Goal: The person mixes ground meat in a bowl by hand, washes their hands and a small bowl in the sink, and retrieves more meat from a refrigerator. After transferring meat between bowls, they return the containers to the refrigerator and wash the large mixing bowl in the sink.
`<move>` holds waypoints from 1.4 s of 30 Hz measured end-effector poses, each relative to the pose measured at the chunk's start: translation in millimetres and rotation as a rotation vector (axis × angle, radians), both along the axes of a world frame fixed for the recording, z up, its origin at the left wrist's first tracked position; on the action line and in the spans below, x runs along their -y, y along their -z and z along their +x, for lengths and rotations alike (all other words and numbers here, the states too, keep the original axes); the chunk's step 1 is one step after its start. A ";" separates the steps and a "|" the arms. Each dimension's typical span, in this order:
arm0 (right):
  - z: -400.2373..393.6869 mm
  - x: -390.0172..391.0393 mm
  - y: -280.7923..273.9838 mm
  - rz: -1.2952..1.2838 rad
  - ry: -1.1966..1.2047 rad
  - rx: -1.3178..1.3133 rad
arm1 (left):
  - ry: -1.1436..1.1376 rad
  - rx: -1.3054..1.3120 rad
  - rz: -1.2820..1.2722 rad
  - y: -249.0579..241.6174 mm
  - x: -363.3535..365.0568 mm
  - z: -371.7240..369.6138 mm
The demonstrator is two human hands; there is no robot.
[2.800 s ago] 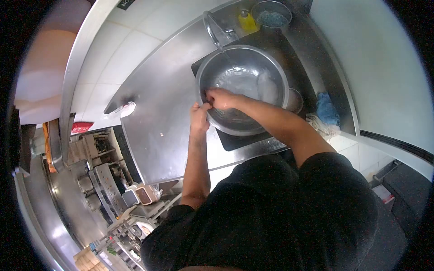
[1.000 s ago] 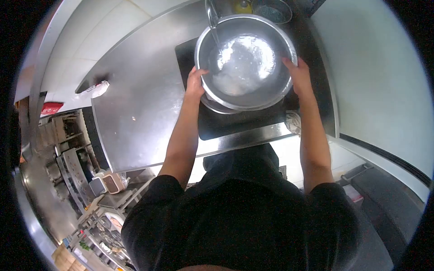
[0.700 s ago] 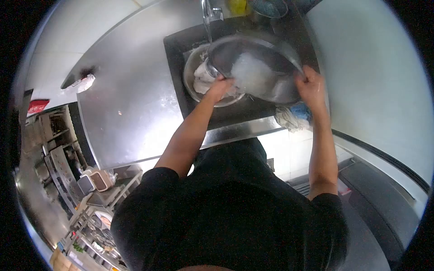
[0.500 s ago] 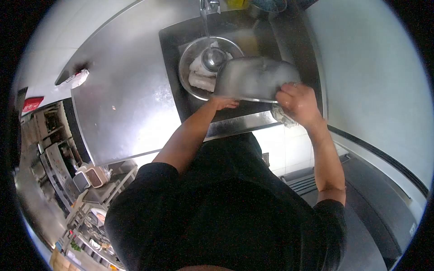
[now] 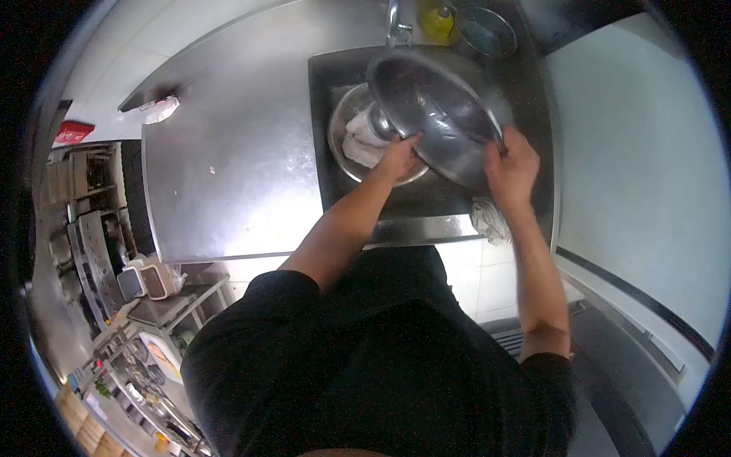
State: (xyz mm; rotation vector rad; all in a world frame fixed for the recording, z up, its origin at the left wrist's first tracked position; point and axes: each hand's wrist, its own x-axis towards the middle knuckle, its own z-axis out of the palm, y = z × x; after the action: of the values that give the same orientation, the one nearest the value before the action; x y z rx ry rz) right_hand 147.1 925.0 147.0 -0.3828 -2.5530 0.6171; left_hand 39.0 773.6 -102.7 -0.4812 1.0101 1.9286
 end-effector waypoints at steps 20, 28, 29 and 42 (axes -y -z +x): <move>-70.2 -52.0 51.0 -0.647 0.041 0.273 | 0.183 -0.628 -0.604 49.4 52.0 -126.1; -164.9 -59.4 66.2 -0.742 -0.399 0.600 | 0.784 -1.536 -0.950 -116.5 19.0 -237.3; -185.8 -50.5 69.6 -0.713 -0.499 0.653 | 0.873 -1.596 -0.966 -133.8 12.0 -235.1; -270.6 -6.6 151.1 -0.721 -0.520 0.654 | 0.912 -1.608 -1.419 -217.4 118.9 -218.2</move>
State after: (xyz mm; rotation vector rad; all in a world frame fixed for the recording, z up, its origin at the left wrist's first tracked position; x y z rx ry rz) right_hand -123.5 931.6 -4.1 -0.1482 -2.9647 1.8931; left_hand -179.2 654.7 114.7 0.9406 2.8117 0.1289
